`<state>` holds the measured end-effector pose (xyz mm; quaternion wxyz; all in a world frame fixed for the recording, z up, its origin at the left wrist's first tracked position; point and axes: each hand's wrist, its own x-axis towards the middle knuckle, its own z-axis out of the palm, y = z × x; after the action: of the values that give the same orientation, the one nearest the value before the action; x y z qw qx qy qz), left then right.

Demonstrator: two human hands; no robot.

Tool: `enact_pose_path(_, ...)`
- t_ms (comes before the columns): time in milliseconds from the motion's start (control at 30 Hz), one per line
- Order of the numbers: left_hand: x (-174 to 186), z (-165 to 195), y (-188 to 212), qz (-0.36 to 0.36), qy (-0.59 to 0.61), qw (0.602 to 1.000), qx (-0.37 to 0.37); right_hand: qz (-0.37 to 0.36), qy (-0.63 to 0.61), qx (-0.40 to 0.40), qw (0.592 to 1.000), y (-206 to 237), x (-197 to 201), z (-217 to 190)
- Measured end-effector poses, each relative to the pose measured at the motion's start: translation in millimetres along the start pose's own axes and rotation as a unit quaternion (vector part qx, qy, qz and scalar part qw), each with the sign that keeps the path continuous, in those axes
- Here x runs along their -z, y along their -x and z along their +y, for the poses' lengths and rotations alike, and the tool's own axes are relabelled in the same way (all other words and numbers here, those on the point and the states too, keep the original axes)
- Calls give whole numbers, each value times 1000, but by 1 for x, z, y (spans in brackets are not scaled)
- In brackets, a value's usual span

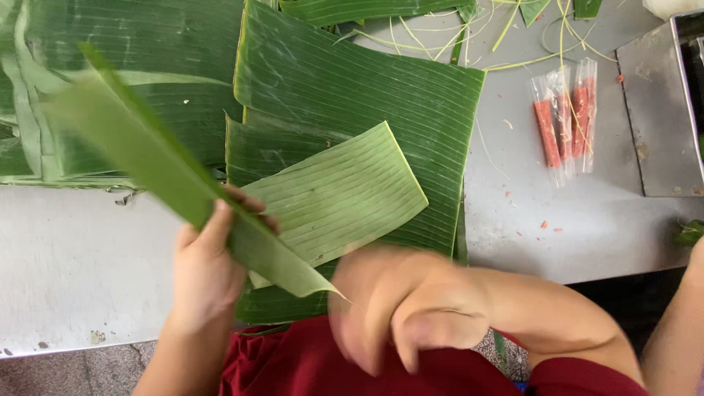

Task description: The person folds and stacks banana leaf sheets on a metal worktable, then folds the leaves around a red food item placed on them and secures the wrapped packets with rubber bands, setting finished packets aside. A coworker hands over filled leaf bundles that the person also folds and ties.

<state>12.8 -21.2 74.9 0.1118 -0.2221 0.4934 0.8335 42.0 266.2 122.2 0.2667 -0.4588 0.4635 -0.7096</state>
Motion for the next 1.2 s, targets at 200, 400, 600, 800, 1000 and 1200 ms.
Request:
enact_pose_path(200,50,23,-26,-16,42,983,-179,-5,-88,-418,904,-10,-44,20)
enact_pose_path(400,86,29,-13,209,-370,736,-526,99,606,-340,712,21,57,-26)
enact_pose_path(600,1,-33,14,-172,-791,478,-340,335,807,-361,325,104,139,-50)
enact_pose_path(800,13,-39,21,-223,-750,497,-374,379,723,-494,299,180,101,-6)
enact_pose_path(1000,13,-42,11,-215,-692,528,-443,484,710,-411,306,208,91,19)
enact_pose_path(1200,-14,-63,21,-284,-660,498,-486,512,655,-426,355,184,83,6)
